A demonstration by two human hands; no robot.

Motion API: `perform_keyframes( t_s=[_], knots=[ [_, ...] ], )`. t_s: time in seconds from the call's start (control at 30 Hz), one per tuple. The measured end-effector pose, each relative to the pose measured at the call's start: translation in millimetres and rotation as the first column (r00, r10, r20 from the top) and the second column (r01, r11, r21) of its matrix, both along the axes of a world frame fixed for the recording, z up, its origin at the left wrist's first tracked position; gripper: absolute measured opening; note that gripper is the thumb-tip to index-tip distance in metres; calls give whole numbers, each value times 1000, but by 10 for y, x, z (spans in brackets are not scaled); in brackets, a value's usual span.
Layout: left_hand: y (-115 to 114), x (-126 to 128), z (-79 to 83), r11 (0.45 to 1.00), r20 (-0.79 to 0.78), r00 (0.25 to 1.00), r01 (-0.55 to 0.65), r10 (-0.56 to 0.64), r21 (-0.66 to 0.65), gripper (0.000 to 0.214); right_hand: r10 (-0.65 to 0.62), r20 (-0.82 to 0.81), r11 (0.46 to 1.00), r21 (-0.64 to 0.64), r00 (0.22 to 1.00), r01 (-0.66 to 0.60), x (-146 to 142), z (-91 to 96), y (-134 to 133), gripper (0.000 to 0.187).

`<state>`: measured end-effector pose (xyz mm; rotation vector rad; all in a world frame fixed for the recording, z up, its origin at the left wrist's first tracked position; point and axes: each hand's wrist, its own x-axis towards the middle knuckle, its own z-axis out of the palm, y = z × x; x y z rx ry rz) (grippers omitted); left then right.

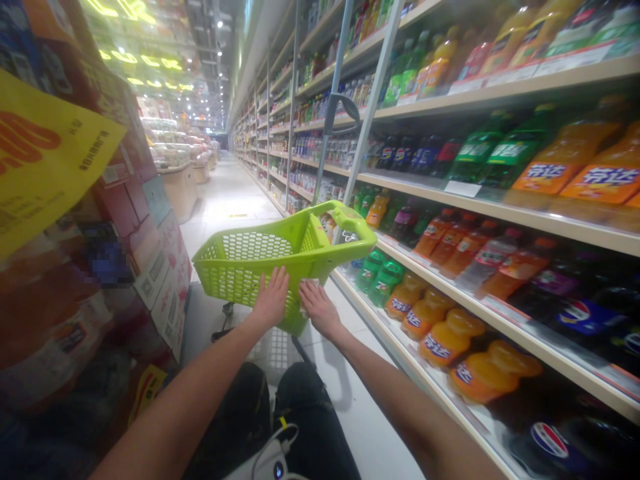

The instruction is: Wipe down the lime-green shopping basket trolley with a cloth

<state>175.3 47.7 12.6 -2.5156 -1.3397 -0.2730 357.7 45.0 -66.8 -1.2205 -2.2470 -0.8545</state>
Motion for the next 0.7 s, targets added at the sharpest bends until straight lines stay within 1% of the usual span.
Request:
perform_keyframes(
  t_s=[0.07,0.23,0.27,0.33,0.43,0.57,0.7],
  knots=[
    [23,-39,-8,1000,4,1000,-12,12,1,66,3,-13,999,38,1000,-3,-99,71,53,42],
    [97,-156,-23,997,19,997,-81,81,-5,65,-5,-121,995,98,993,17,-292,443,295,45],
    [106,-177,-33,996,20,996,-84,84,-6,65,-10,-135,994,106,991,24,-304,487,331,45],
    [114,-213,-61,997,18,996,-82,82,-11,64,-16,-136,993,114,991,31,-308,509,370,44],
    [109,-240,-109,997,19,997,-77,78,-24,64,-15,-104,997,78,994,24,-309,406,366,44],
    [92,-243,-168,998,23,998,-58,59,-18,65,-26,-60,999,-33,998,24,-329,152,324,44],
    [71,-262,-218,999,22,999,-38,39,-21,63,-26,12,990,-137,1000,27,-322,-87,250,42]
  ],
)
